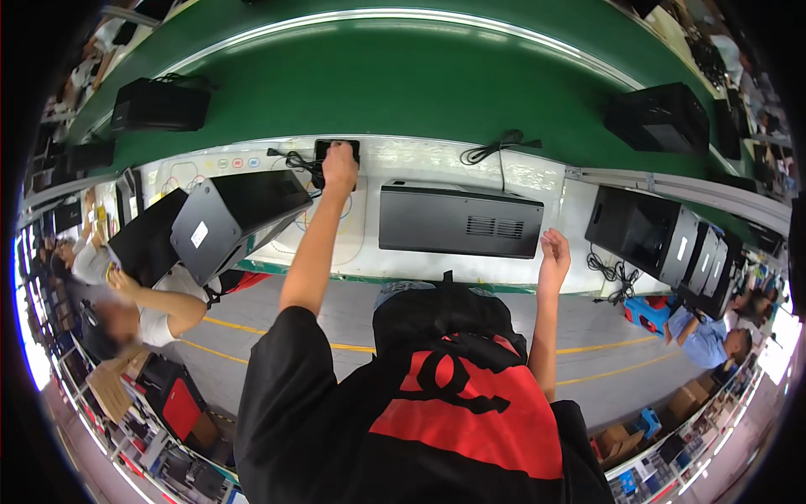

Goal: Assemble and inspect electronic device housings by checking cable connections and placing them on a production line.

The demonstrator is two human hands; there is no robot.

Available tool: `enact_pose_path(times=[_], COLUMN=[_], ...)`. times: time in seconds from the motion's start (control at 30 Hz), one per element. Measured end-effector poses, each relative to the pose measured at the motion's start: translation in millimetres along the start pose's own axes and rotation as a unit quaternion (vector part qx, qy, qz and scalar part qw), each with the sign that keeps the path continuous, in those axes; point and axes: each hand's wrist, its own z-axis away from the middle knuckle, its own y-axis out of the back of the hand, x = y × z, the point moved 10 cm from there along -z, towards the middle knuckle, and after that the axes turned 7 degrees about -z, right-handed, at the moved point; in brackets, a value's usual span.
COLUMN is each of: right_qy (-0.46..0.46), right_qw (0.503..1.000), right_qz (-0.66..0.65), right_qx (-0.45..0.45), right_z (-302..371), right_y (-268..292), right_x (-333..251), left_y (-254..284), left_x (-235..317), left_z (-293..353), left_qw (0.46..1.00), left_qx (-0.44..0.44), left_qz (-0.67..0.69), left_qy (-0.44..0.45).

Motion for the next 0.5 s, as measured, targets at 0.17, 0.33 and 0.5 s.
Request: enact_pose_path(times=[0.17,0.33,0.5], right_qy=[-0.012,-0.019,-0.011], right_qw=[1.000,0.999,0.999], right_qz=[0.002,0.027,0.017], right_qx=[0.025,0.043,0.046], right_z=[19,26,25], right_y=[12,17,23], right_x=[9,8,9], left_y=[-18,-30,-34], left_x=[-1,-9,-16], left_z=[-14,-9,-14], left_qw=[0.997,0.998,0.997], left_qx=[-0.055,-0.030,-0.016], left_qz=[-0.024,0.030,0.074], left_qy=[-0.049,-0.040,-0.027])
